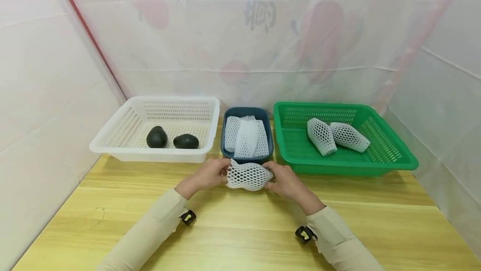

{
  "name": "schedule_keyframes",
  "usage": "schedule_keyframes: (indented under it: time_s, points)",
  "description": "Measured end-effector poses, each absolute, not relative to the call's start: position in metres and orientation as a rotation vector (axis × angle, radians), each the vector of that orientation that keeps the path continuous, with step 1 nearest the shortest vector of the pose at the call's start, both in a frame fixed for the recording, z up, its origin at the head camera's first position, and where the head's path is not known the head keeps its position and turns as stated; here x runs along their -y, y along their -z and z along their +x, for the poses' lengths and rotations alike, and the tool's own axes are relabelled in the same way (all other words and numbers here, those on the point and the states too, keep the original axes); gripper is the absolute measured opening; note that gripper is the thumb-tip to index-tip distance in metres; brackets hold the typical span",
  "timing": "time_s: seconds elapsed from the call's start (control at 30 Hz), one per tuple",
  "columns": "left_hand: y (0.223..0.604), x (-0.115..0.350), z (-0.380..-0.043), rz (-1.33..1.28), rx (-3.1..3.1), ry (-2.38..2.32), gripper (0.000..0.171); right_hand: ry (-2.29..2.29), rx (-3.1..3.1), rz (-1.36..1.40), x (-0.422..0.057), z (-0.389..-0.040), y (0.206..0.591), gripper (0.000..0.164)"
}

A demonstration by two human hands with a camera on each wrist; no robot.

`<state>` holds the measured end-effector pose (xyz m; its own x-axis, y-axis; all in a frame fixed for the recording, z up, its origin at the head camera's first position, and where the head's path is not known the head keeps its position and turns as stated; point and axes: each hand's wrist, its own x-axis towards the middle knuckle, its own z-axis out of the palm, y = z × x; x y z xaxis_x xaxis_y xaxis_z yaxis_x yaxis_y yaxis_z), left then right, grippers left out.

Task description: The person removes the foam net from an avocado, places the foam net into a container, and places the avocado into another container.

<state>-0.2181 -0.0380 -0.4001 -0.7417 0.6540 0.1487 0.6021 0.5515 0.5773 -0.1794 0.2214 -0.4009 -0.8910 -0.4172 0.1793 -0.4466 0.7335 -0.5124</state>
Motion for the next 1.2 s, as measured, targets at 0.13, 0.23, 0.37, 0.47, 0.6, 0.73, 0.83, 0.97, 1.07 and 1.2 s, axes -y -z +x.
schedule_keyframes:
  time_s: [0.13,0.23,0.37,0.47,0.6,0.73,0.83,0.97,1.07,1.2]
  points:
    - [0.395,0.036,-0.217,1.075,-2.686,-0.925,0.025,-0.897,2.869,0.721,-0.222,-0.18,0.401,0.041]
    - [0.394,0.035,-0.217,1.082,-2.691,-0.899,0.026,-0.909,2.863,0.723,-0.222,-0.181,0.401,0.038]
    - [0.393,0.033,-0.22,1.11,-2.71,-0.85,0.021,-0.893,2.859,0.721,-0.223,-0.183,0.4,0.037]
    - [0.392,0.032,-0.221,1.122,-2.718,-0.819,0.019,-0.883,2.869,0.718,-0.223,-0.183,0.4,0.036]
    - [0.39,0.03,-0.221,1.107,-2.706,-0.81,0.023,-0.869,2.882,0.706,-0.223,-0.182,0.4,0.034]
    - [0.389,0.027,-0.221,1.09,-2.687,-0.79,0.025,-0.853,2.882,0.69,-0.223,-0.181,0.4,0.032]
    - [0.389,0.027,-0.222,1.093,-2.685,-0.76,0.026,-0.837,2.881,0.687,-0.222,-0.181,0.399,0.031]
    - [0.389,0.026,-0.223,1.104,-2.686,-0.747,0.027,-0.817,2.882,0.671,-0.221,-0.182,0.399,0.031]
    - [0.389,0.026,-0.223,1.116,-2.694,-0.742,0.026,-0.807,2.879,0.657,-0.221,-0.182,0.399,0.03]
    - [0.39,0.025,-0.223,1.129,-2.691,-0.743,0.026,-0.797,2.883,0.646,-0.221,-0.181,0.399,0.03]
